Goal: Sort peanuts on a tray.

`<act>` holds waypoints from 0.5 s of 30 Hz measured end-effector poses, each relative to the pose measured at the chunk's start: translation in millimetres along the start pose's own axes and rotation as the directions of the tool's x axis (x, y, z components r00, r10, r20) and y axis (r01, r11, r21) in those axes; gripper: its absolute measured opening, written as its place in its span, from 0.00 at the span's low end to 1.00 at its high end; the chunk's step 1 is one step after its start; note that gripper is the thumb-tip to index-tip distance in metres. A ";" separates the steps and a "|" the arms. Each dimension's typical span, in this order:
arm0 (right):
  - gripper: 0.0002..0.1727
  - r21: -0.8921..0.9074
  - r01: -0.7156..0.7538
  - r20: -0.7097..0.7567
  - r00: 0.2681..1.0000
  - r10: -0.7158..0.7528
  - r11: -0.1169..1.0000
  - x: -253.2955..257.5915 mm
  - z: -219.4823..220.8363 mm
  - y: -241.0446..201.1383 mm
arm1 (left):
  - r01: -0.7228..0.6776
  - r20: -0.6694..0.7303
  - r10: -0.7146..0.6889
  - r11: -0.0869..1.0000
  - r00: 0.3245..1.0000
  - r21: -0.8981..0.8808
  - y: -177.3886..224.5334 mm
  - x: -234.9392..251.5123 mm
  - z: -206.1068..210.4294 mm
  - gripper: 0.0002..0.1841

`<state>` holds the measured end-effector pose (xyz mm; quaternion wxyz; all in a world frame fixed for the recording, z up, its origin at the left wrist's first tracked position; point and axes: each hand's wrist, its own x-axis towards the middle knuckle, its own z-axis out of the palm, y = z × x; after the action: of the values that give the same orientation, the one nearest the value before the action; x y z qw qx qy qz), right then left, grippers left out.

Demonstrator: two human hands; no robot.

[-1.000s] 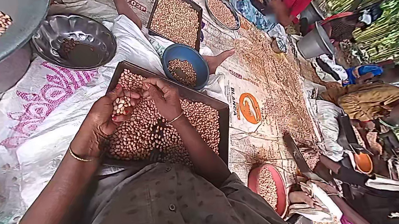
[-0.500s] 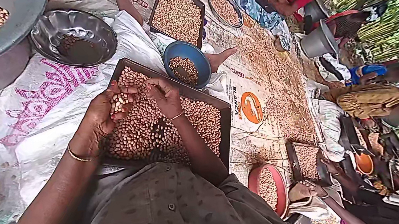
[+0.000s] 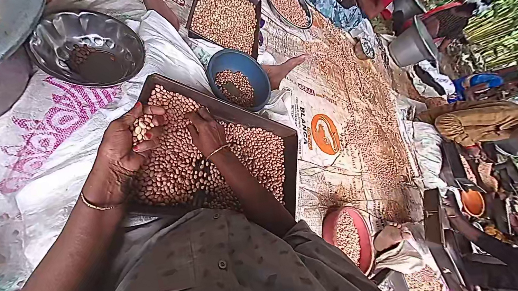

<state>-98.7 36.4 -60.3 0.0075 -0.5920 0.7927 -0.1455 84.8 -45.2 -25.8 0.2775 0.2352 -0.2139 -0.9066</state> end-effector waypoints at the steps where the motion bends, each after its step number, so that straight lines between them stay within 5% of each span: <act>1: 0.15 0.000 0.000 -0.007 1.000 0.000 1.000 0.2 -0.1 -0.8 | -0.007 0.005 0.007 1.000 1.000 0.002 0.2 -0.2 -0.5 0.27; 10: 0.14 -0.026 -0.069 0.212 0.975 0.073 0.997 -0.3 -25.0 2.4 | -0.005 -0.008 0.006 0.999 1.000 0.032 0.6 -0.7 -0.3 0.27; 15: 0.14 0.056 -0.021 0.202 0.979 0.009 0.998 -2.2 -22.9 13.6 | 0.007 -0.004 -0.007 0.999 1.000 0.033 0.4 -1.0 0.6 0.27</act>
<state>-115.0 47.0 -42.0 0.1060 -0.5971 0.7878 -0.1076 85.3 -44.7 -24.8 0.2708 0.2424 -0.2275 -0.9034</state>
